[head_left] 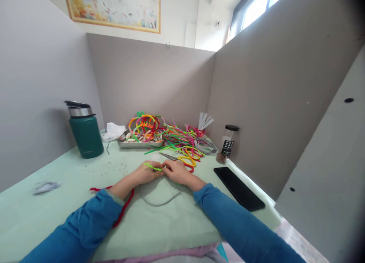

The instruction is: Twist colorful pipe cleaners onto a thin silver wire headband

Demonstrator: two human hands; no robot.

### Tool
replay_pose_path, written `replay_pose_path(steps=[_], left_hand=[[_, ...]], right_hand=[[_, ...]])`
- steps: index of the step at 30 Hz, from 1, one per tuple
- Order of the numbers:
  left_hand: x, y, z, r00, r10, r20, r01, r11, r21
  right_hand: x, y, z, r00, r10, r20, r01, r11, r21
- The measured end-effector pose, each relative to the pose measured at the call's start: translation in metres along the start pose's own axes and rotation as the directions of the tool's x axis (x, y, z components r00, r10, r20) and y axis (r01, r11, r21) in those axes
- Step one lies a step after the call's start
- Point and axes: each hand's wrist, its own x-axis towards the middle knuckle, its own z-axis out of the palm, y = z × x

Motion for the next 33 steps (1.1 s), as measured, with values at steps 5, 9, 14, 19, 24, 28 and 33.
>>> replay_pose_path(steps=[5,9,14,19,24,28,33], left_hand=[[0.0000,-0.0006,0.0001,1.000,0.009,-0.004,-0.009,1.000,0.019],[-0.0001,0.0004,-0.0002,1.000,0.012,-0.003,-0.012,0.999,0.032],[-0.0005,0.0032,-0.0006,1.000,0.009,0.002,-0.009,0.999,0.039],[-0.0015,0.0070,-0.0021,1.000,-0.022,0.006,0.022,0.998,0.061],[-0.0014,0.0084,-0.0025,0.999,-0.033,0.010,0.033,0.998,0.059],[-0.0015,0.0070,-0.0014,0.999,-0.030,0.018,0.030,0.999,0.045],[-0.0020,0.0087,-0.0021,0.999,-0.046,0.013,0.045,0.997,0.055]], right_hand=[[-0.0002,0.0001,-0.0001,1.000,0.000,0.000,0.000,1.000,0.005],[-0.0003,0.0011,0.0004,1.000,-0.014,-0.003,0.014,1.000,0.009],[-0.0003,0.0012,0.0003,1.000,-0.005,0.009,0.005,1.000,0.024],[-0.0006,0.0008,-0.0010,1.000,-0.005,0.017,0.004,0.999,0.035],[-0.0007,0.0011,-0.0011,1.000,-0.025,0.003,0.025,0.999,0.039],[-0.0001,0.0019,0.0000,0.999,-0.032,0.000,0.032,0.999,0.036],[0.0003,0.0030,0.0011,0.999,-0.035,-0.006,0.036,0.999,0.040]])
